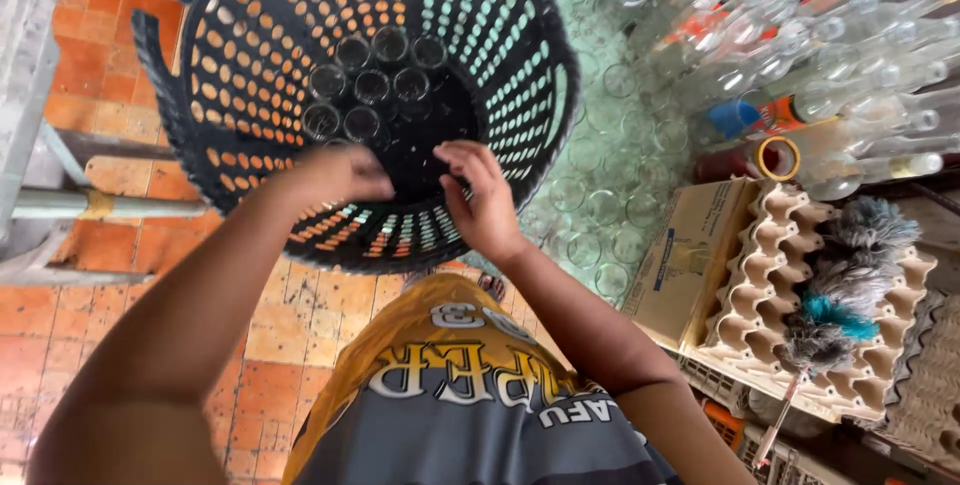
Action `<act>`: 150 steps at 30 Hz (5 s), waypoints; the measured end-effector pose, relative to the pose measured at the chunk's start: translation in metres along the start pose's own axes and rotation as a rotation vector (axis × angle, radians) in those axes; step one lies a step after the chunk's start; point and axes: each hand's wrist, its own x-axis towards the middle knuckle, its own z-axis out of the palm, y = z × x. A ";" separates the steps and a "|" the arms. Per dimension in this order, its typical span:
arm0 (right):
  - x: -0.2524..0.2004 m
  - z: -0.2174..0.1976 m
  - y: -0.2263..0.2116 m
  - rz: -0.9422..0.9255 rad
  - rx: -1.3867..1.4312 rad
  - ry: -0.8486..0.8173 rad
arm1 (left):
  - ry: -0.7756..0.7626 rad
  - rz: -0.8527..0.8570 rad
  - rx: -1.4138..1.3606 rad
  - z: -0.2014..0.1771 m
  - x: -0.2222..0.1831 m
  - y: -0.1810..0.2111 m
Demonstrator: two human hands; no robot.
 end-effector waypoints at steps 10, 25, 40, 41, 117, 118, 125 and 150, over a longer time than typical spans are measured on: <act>-0.007 -0.001 0.006 0.175 0.069 0.031 | 0.299 -0.475 -0.043 0.053 0.097 -0.079; -0.006 -0.005 0.013 0.262 0.207 0.040 | 0.219 -0.411 -0.536 -0.025 0.012 0.024; -0.006 -0.002 0.036 0.379 0.761 -0.079 | 0.152 0.097 -1.388 0.022 -0.055 0.067; -0.007 -0.001 0.033 0.357 0.710 0.033 | 0.241 0.072 -1.226 0.028 -0.057 0.067; -0.006 -0.011 0.016 0.393 0.103 -0.095 | 0.337 0.008 0.304 0.027 0.117 -0.018; -0.004 -0.011 0.013 0.385 0.104 -0.099 | 0.345 0.003 0.303 0.015 0.087 0.008; -0.003 0.002 0.026 0.308 -0.101 -0.166 | 0.485 0.452 0.240 -0.027 -0.057 0.128; -0.006 0.001 0.011 0.237 -0.071 0.062 | -0.198 -0.117 -1.725 0.041 0.003 0.098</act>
